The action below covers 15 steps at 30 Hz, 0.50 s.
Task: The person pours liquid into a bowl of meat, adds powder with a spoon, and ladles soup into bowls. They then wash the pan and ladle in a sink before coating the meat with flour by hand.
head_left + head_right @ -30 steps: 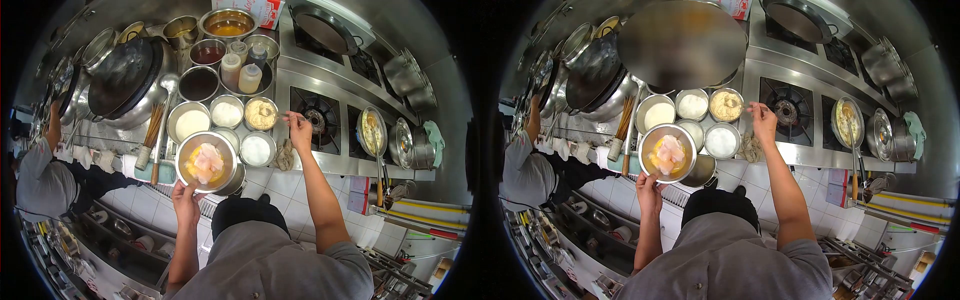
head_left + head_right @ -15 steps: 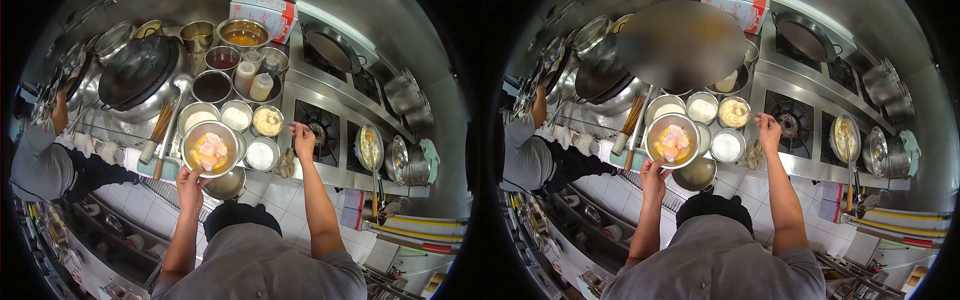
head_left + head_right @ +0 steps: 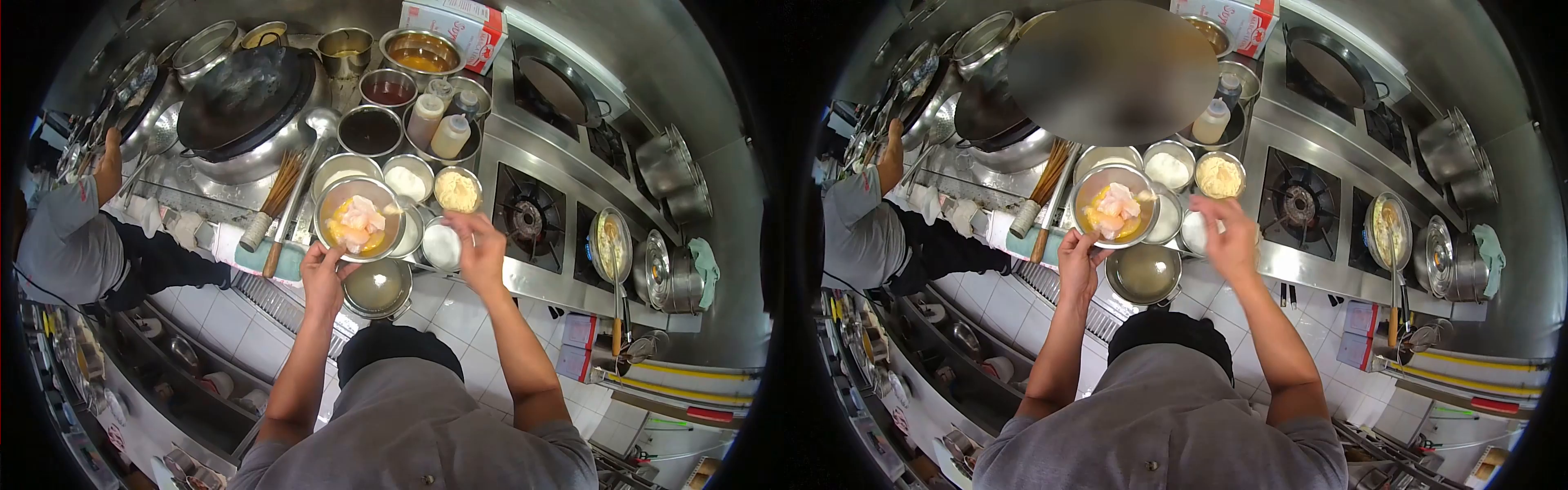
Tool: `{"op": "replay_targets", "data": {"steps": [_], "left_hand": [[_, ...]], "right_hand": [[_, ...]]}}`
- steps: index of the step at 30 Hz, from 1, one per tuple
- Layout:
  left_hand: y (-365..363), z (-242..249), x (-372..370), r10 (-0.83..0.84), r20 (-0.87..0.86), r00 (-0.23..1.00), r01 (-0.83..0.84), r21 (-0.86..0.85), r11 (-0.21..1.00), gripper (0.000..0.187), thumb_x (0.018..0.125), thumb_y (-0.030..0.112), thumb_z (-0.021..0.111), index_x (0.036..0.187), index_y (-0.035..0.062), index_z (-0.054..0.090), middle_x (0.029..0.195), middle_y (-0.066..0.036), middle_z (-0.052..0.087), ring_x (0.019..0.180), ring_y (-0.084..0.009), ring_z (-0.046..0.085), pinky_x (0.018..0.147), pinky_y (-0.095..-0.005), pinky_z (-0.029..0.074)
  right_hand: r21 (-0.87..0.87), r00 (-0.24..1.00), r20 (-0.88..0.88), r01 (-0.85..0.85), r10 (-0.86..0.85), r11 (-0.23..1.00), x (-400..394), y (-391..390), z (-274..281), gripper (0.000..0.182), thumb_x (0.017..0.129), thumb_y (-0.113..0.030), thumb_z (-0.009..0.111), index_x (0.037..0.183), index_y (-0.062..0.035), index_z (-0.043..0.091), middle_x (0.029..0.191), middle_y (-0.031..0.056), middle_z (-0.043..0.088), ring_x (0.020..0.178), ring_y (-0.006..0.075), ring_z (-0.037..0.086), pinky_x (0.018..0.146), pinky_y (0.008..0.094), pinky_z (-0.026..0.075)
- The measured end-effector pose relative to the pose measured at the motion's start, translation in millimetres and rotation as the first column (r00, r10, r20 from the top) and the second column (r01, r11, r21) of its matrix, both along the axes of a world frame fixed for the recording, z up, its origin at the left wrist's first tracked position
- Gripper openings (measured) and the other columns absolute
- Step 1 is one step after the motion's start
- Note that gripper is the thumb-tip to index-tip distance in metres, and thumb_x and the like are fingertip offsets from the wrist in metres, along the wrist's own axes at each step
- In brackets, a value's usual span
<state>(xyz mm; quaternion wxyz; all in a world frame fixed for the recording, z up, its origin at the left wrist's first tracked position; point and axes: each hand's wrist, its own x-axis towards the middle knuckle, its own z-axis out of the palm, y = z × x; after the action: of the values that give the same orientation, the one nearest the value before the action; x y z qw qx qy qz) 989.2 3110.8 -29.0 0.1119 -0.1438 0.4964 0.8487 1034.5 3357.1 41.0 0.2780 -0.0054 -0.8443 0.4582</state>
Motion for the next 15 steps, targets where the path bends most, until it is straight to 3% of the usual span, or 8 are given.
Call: {"op": "replay_targets", "data": {"steps": [1,4,7,8,11,15], "left_hand": [[-2,-1,0,-0.005,0.005,1.000,0.005,0.013,1.000,0.012,0.089,0.005,0.060,0.079,0.0079,0.055,0.087,-0.007,0.066,0.074,-0.0116,0.065,0.065,-0.0296,0.061],[-9,-3,5,-0.004,0.025,1.000,0.003,0.033,0.999,0.011,0.089,0.004,0.059,0.080,0.0076,0.056,0.088,-0.008,0.067,0.076,-0.0126,0.067,0.065,-0.0286,0.061],[-21,0,9,0.036,0.063,0.997,-0.037,0.019,0.999,0.016,0.089,0.005,0.062,0.077,0.0075,0.053,0.087,-0.008,0.066,0.078,-0.0140,0.065,0.066,-0.0315,0.061],[-25,1,11,0.035,0.064,0.997,-0.035,0.002,0.999,0.017,0.090,0.006,0.062,0.075,0.0079,0.053,0.087,-0.008,0.066,0.079,-0.0139,0.066,0.066,-0.0315,0.061],[-37,-2,14,0.046,0.050,0.998,-0.045,-0.024,0.999,0.018,0.090,0.006,0.062,0.074,0.0083,0.053,0.087,-0.008,0.067,0.080,-0.0136,0.066,0.066,-0.0315,0.061],[-45,-6,18,0.054,0.040,0.998,-0.052,-0.053,0.997,0.018,0.091,0.008,0.062,0.074,0.0081,0.054,0.087,-0.007,0.067,0.077,-0.0133,0.066,0.066,-0.0325,0.061]], "right_hand": [[0.391,0.986,-0.154,-0.002,0.068,0.920,3,-8,7,0.021,0.097,-0.012,0.054,0.096,0.0007,0.070,0.085,0.0086,0.070,0.076,0.0192,0.062,0.071,0.0309,0.048],[0.295,0.962,-0.255,0.174,-0.098,0.939,13,-22,1,0.019,0.096,-0.013,0.054,0.095,-0.0008,0.069,0.083,0.0105,0.069,0.077,0.0247,0.063,0.072,0.0346,0.048],[0.041,0.969,0.064,0.237,-0.240,0.971,11,-24,-38,0.020,0.096,-0.014,0.055,0.094,-0.0001,0.069,0.082,0.0101,0.070,0.077,0.0245,0.063,0.069,0.0348,0.049],[0.012,0.924,0.258,0.290,-0.283,0.957,13,-26,-49,0.028,0.100,-0.023,0.051,0.095,-0.0019,0.070,0.086,0.0086,0.070,0.067,0.0153,0.061,0.063,0.0286,0.047],[0.046,0.931,0.271,0.240,-0.243,0.970,10,-21,-88,0.032,0.101,-0.028,0.049,0.096,-0.0029,0.069,0.083,0.0073,0.071,0.063,0.0124,0.059,0.059,0.0276,0.046],[-0.120,0.879,0.424,0.295,-0.220,0.948,5,-23,-96,0.034,0.102,-0.028,0.046,0.101,-0.0010,0.067,0.080,0.0075,0.070,0.070,0.0091,0.056,0.066,0.0252,0.046]]}}
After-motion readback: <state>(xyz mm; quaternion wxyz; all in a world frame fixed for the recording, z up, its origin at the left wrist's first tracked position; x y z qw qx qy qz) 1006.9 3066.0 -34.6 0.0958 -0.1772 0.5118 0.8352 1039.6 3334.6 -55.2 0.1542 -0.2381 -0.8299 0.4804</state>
